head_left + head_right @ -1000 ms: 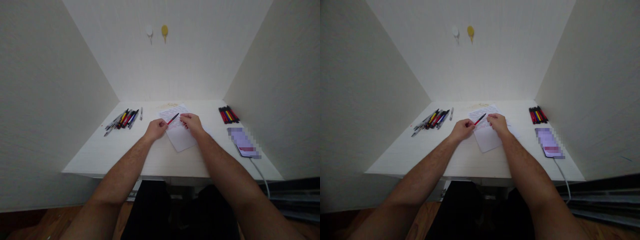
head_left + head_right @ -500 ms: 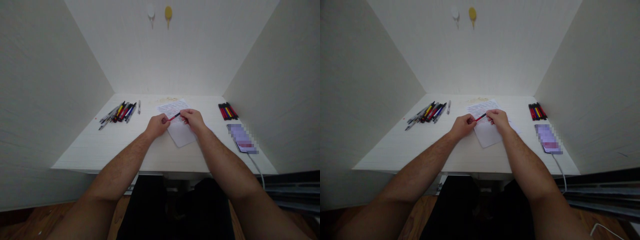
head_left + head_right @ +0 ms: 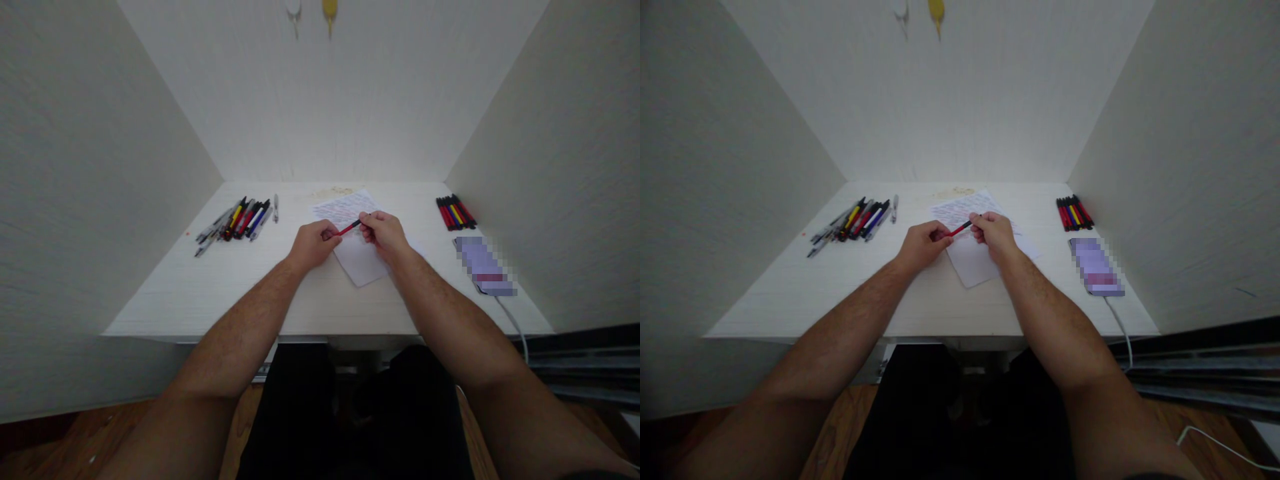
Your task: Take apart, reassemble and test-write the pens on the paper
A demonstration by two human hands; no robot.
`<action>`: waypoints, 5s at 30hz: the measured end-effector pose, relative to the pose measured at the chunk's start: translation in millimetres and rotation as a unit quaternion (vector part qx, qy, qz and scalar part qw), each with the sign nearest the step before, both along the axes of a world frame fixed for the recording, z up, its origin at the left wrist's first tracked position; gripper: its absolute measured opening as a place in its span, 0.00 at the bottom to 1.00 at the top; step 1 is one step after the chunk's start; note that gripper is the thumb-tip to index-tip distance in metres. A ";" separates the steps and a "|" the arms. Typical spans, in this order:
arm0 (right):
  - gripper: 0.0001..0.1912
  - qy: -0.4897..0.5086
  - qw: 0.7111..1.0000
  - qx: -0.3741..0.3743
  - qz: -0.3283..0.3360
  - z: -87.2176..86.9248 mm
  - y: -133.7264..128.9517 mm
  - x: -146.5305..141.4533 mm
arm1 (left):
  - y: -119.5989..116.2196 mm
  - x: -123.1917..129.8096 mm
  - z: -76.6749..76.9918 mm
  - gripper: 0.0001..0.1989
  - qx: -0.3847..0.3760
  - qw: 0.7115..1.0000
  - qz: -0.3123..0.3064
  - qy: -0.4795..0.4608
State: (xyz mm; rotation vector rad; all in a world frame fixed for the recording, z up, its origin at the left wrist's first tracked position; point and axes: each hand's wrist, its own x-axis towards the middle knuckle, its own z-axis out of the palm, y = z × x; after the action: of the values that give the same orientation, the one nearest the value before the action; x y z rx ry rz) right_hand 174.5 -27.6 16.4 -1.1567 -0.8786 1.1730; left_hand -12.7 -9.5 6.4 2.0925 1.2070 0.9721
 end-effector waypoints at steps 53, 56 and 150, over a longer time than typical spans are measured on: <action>0.08 0.103 0.991 -0.049 -0.074 4.3 -64.4 -11.6 | -76.0 -11.8 8.1 0.09 -0.277 0.942 -0.044 -0.187; 0.07 0.133 0.989 -0.030 -0.053 10.3 -81.7 -15.8 | -89.5 -16.4 17.7 0.08 -0.311 0.918 -0.077 -0.233; 0.16 0.011 0.977 0.051 -0.207 -28.9 -28.2 16.6 | -46.5 10.1 -8.7 0.11 0.027 0.990 0.038 0.135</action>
State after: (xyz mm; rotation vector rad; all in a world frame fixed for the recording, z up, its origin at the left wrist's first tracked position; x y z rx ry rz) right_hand 191.2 -55.8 -12.5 -1.1708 -0.6313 0.7891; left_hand -2.5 -56.0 -2.4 2.2915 1.4166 0.7782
